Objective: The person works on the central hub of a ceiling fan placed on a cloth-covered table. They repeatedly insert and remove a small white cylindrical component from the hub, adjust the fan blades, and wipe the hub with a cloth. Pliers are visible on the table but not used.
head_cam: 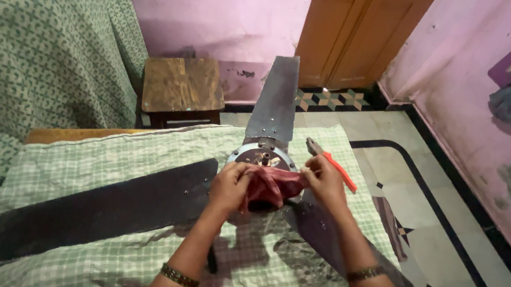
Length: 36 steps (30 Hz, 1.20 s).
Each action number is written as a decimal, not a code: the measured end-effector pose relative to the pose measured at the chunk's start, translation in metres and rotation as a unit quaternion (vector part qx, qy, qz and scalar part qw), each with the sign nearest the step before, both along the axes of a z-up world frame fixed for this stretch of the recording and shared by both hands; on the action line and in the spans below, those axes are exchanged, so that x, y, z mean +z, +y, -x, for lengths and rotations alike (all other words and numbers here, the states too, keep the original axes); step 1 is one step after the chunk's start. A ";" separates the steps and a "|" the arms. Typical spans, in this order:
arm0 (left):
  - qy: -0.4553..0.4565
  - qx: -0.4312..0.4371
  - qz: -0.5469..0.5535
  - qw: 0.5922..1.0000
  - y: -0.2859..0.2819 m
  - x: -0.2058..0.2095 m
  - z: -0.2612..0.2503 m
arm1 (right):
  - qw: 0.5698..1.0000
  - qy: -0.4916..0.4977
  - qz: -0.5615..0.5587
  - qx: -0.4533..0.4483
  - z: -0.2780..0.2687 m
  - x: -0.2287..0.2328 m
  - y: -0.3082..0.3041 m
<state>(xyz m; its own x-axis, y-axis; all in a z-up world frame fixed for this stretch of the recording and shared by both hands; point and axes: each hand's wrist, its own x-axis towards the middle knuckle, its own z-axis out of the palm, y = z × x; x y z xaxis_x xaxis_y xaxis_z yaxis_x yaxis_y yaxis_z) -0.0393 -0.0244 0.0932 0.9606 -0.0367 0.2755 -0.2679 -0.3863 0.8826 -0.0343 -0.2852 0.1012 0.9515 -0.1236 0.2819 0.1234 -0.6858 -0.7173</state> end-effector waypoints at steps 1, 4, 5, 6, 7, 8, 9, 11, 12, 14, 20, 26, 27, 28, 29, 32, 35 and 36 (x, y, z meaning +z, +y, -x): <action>0.009 -0.010 -0.006 1.000 -0.002 0.003 0.000 | 0.998 -0.056 -0.022 0.035 0.001 0.000 0.005; 0.023 -0.039 0.105 0.993 -0.017 0.004 0.004 | 0.965 0.066 -0.183 0.177 0.008 -0.006 0.023; 0.023 -0.048 0.164 0.985 -0.021 0.003 0.001 | 0.952 0.107 -0.200 0.205 0.010 -0.007 0.026; 0.021 -0.064 0.256 0.964 -0.022 0.003 -0.003 | 0.937 0.149 -0.217 0.231 0.013 -0.008 0.028; 0.020 -0.079 0.345 0.935 -0.021 0.003 -0.010 | 0.919 0.189 -0.233 0.257 0.016 -0.010 0.028; 0.018 -0.091 0.433 0.897 -0.019 0.003 -0.015 | 0.906 0.190 -0.287 0.248 0.017 -0.011 0.027; 0.023 -0.073 0.433 0.898 -0.013 0.002 -0.020 | 0.890 0.189 -0.340 0.239 0.018 -0.013 0.026; 0.030 -0.034 0.434 0.900 0.001 0.004 -0.026 | 0.857 0.194 -0.447 0.165 0.012 -0.012 0.023; 0.053 -0.035 0.383 0.922 0.003 0.003 -0.022 | 0.836 0.199 -0.501 0.097 0.008 -0.012 0.023; 0.099 -0.038 0.275 0.956 0.006 -0.001 -0.009 | 0.769 0.197 -0.605 0.061 -0.001 -0.010 0.024; 0.313 -0.126 0.077 0.938 0.006 -0.034 0.016 | 0.698 0.270 -0.663 0.017 0.012 -0.002 0.028; 0.257 -0.043 -0.026 0.965 0.018 -0.041 0.011 | 0.905 0.310 -0.261 0.132 0.027 0.004 0.008; 0.219 -0.024 -0.080 0.972 0.019 -0.037 0.013 | 0.904 0.335 -0.238 0.116 0.022 0.005 0.005; 0.180 -0.006 -0.134 0.975 0.018 -0.033 0.014 | 0.903 0.360 -0.214 0.098 0.017 0.006 0.000; 0.140 0.012 -0.186 0.972 0.016 -0.029 0.015 | 0.934 0.311 -0.129 0.121 0.010 0.006 -0.003; 0.130 0.046 -0.259 0.956 0.008 -0.021 0.015 | 0.968 0.179 0.047 0.172 -0.005 0.003 -0.006; 0.097 0.062 -0.301 0.947 0.000 -0.024 0.010 | 0.969 0.194 0.022 0.152 -0.018 -0.005 -0.008; 0.078 0.076 -0.289 0.951 -0.001 -0.026 0.008 | 0.959 0.259 -0.010 0.114 -0.021 -0.009 -0.008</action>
